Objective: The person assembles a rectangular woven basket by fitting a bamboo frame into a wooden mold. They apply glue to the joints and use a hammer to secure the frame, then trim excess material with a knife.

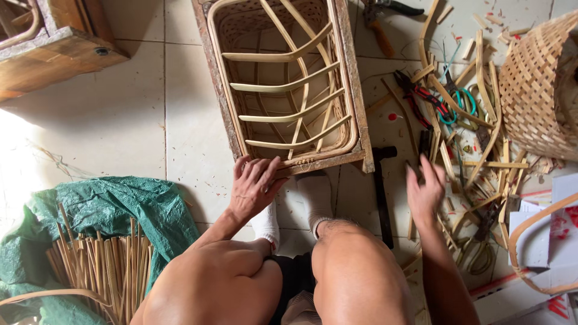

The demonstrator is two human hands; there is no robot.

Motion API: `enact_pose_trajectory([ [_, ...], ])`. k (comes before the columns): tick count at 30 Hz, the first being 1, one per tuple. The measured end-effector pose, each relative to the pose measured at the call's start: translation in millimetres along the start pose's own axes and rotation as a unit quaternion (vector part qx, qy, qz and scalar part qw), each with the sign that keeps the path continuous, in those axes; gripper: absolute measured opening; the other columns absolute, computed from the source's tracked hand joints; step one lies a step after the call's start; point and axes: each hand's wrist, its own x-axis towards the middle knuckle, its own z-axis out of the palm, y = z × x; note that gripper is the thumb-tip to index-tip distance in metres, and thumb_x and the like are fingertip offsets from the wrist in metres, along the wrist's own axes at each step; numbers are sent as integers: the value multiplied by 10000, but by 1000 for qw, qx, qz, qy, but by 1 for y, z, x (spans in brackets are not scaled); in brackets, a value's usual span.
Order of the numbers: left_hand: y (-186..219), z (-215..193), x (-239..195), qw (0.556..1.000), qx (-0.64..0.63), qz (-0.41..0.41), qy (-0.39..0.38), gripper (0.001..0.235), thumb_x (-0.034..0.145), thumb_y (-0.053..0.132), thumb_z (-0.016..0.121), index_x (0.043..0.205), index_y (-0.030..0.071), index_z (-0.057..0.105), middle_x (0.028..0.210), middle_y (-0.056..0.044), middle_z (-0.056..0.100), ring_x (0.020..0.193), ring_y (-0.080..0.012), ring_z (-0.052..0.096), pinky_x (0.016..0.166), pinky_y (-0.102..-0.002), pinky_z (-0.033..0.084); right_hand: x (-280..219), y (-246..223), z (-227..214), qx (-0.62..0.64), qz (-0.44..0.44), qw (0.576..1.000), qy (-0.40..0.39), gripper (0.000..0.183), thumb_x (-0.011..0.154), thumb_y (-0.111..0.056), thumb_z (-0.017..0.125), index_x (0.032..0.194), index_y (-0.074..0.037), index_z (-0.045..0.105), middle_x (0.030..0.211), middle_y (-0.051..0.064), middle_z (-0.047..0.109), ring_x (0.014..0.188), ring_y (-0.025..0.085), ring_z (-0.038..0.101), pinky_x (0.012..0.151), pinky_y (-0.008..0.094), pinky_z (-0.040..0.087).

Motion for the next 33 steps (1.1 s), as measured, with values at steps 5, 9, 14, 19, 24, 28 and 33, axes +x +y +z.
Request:
enact_pose_trajectory([
  [5,-2,4,-2,1000,9,-17,0,727,879,334,847,1471,78,513,1142,-66,644,1072,-235,625,1127,-515,374,104,-47,56,272,91,955,-80,509,985,-190,734,1451,-59,577,1279,128,574,1031,221,689,889,333,598],
  [9,-3,5,-4,1000,5,-26,-3,746,873,349,857,1475,74,512,1147,-71,654,1078,-246,628,1136,-523,362,143,-55,83,291,67,951,-73,437,1004,-195,735,1383,-37,583,1204,121,616,1000,206,673,874,329,578],
  [14,-4,5,-7,999,-7,-37,-3,739,863,357,864,1466,90,532,1158,-70,661,1109,-254,624,1161,-521,350,121,-77,24,313,-34,948,-44,360,1028,-200,735,1297,-10,591,1109,113,669,962,186,653,855,323,553],
  [19,-4,3,-7,999,-10,-30,2,732,867,350,866,1466,93,533,1177,-56,664,1162,-250,617,1177,-521,340,81,-125,-89,56,-137,983,-111,460,869,-197,864,1270,-54,692,1064,110,710,931,218,645,799,375,555],
  [24,-3,1,-4,999,-20,-39,7,771,869,361,868,1486,75,505,1176,-73,666,1171,-253,609,1174,-520,340,84,-171,-119,-32,-306,946,-107,483,784,-170,888,1235,-70,746,1132,58,727,1049,260,620,921,395,549],
  [28,-4,2,-6,999,-24,-44,20,805,865,373,871,1504,76,481,1173,-76,664,1172,-264,607,1176,-520,338,92,-190,-115,-51,-334,932,-131,459,795,-162,882,1229,-83,757,1118,41,721,1050,251,617,893,377,531],
  [33,-6,4,-10,998,-25,-49,17,838,863,384,868,1520,65,456,1182,-65,668,1153,-257,604,1181,-538,322,94,-198,-117,-88,-380,914,-115,418,823,-154,869,1222,-96,761,1108,24,703,1074,248,601,963,394,510],
])
